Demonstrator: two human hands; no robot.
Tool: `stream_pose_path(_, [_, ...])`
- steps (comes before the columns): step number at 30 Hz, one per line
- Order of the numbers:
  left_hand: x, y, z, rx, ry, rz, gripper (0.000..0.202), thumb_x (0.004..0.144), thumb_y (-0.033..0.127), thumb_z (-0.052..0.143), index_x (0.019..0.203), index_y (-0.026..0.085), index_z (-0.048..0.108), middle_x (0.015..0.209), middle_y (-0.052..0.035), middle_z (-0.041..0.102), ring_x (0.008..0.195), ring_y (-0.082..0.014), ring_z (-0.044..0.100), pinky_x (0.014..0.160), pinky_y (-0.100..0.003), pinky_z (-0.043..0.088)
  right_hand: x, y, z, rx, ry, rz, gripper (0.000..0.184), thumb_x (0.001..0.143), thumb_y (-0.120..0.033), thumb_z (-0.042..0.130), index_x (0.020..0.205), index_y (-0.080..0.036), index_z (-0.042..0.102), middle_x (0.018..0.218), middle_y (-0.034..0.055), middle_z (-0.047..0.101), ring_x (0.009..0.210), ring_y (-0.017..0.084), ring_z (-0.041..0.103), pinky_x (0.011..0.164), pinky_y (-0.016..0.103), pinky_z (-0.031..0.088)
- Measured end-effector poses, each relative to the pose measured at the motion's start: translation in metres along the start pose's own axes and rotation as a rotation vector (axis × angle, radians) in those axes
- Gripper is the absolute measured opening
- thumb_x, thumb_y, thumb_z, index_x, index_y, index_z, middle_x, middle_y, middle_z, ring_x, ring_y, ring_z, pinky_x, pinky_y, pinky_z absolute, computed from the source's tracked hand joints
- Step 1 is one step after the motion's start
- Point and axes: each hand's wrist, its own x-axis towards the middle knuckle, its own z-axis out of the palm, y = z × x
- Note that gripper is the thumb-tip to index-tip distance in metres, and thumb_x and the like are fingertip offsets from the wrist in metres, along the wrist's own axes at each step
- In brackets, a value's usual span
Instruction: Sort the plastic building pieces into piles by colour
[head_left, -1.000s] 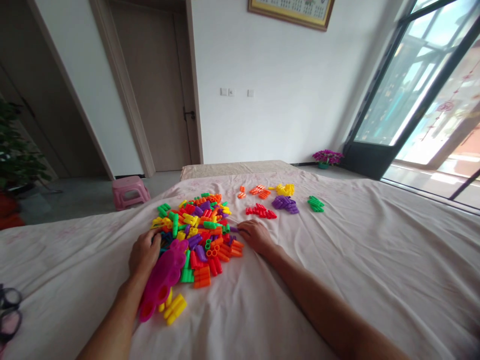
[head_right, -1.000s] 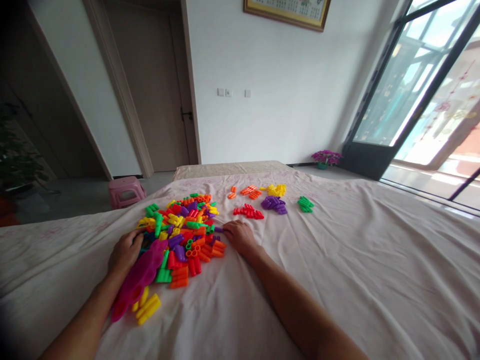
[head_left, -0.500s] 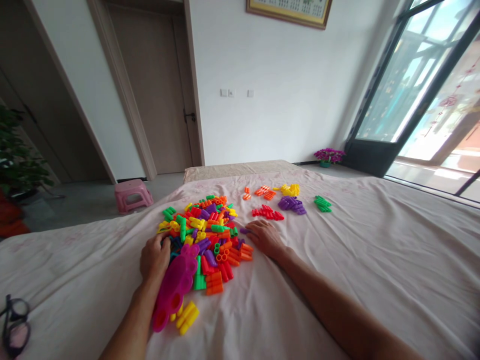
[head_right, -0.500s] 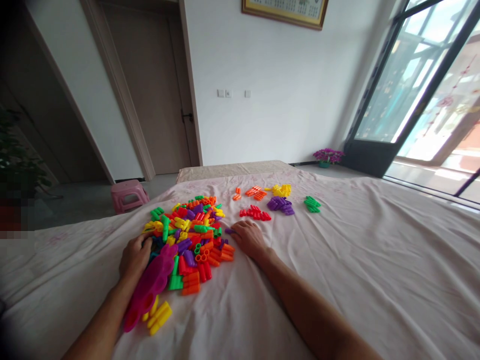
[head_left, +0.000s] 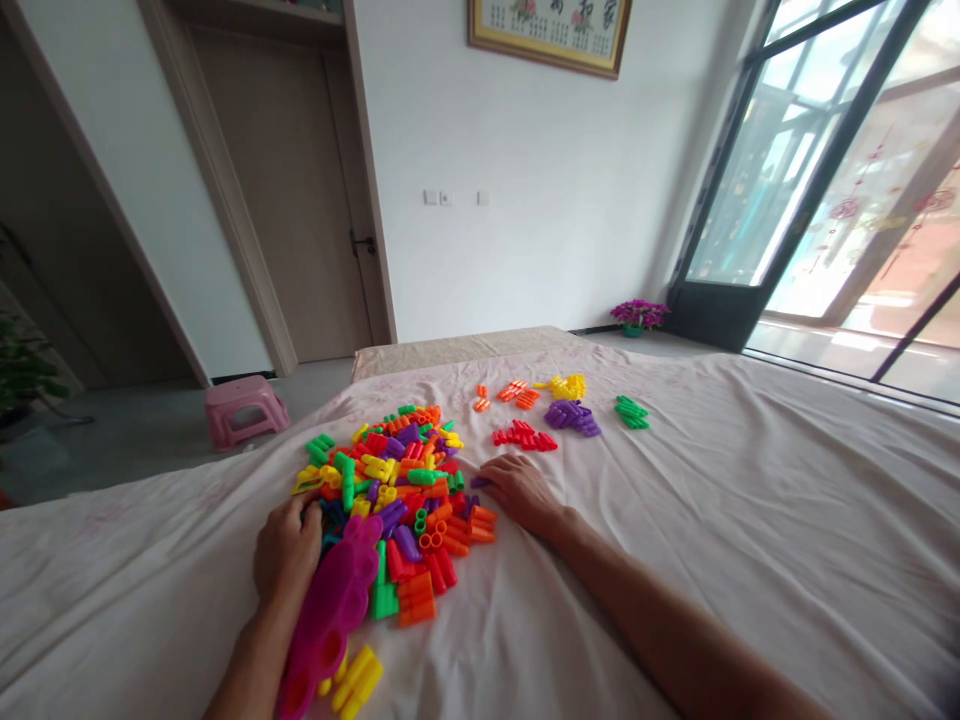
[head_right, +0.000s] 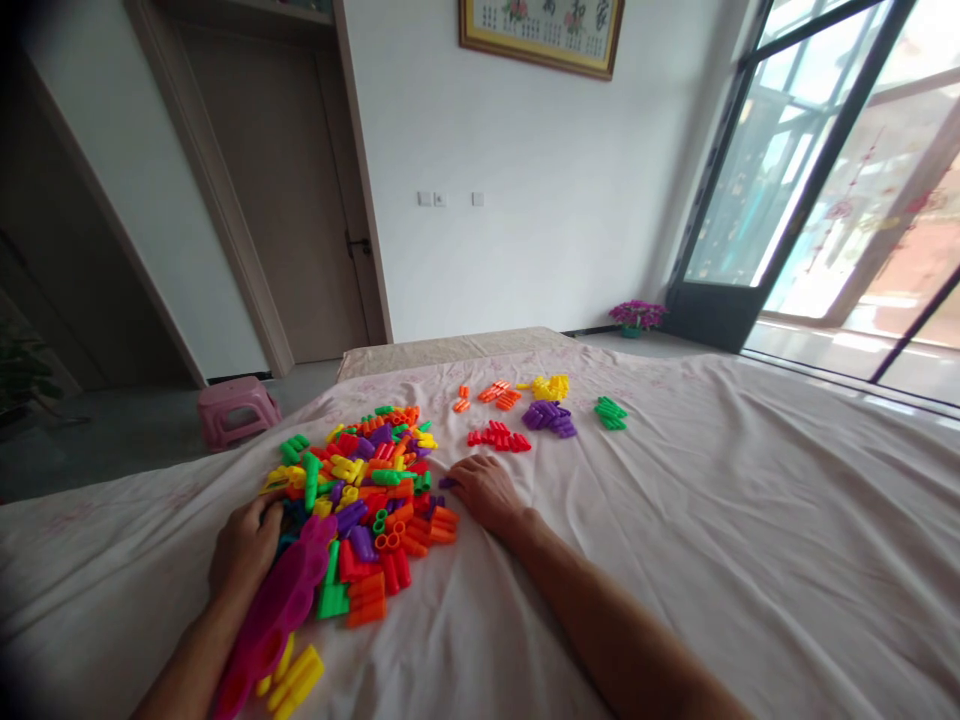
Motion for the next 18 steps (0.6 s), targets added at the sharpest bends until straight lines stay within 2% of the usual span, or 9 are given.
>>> stream_pose_path(6, [0.002, -0.004, 0.003, -0.023, -0.022, 0.019, 0.051, 0.09, 0.04, 0.032, 0.118, 0.016, 0.067, 0.114, -0.0158, 0.068, 0.101, -0.029, 0.064, 0.087, -0.038, 0.049, 0.001, 0.002, 0.002, -0.008, -0.015, 0.071, 0.021, 0.096, -0.036, 0.053, 0.102, -0.022, 0.068, 0.102, 0.0044, 0.069, 0.099, 0.018, 0.058, 0.091, 0.031, 0.039])
stream_pose_path(11, [0.003, -0.007, 0.001, 0.001, -0.039, 0.004, 0.051, 0.089, 0.044, 0.032, 0.117, 0.018, 0.067, 0.116, -0.0152, 0.067, 0.104, -0.0307, 0.064, 0.09, -0.041, 0.049, 0.001, 0.002, 0.0, 0.032, 0.04, 0.108, 0.021, 0.096, -0.034, 0.052, 0.103, -0.022, 0.068, 0.102, 0.0052, 0.067, 0.099, 0.019, 0.058, 0.089, 0.03, 0.041])
stream_pose_path(15, [0.006, -0.017, 0.006, -0.053, -0.048, 0.047, 0.052, 0.089, 0.045, 0.033, 0.118, 0.017, 0.065, 0.12, -0.0153, 0.066, 0.11, -0.0305, 0.062, 0.094, -0.04, 0.048, -0.003, 0.008, -0.003, 0.034, 0.144, 0.232, 0.024, 0.097, -0.038, 0.049, 0.104, -0.023, 0.068, 0.102, 0.0058, 0.065, 0.098, 0.02, 0.057, 0.086, 0.03, 0.042])
stream_pose_path(18, [0.009, -0.028, 0.013, -0.093, -0.044, 0.082, 0.048, 0.087, 0.045, 0.035, 0.115, 0.019, 0.065, 0.121, -0.0134, 0.067, 0.113, -0.0291, 0.061, 0.096, -0.038, 0.047, -0.005, 0.027, -0.012, 0.014, 0.2, 0.351, 0.026, 0.097, -0.039, 0.047, 0.105, -0.025, 0.068, 0.104, 0.0062, 0.065, 0.098, 0.02, 0.057, 0.083, 0.03, 0.043])
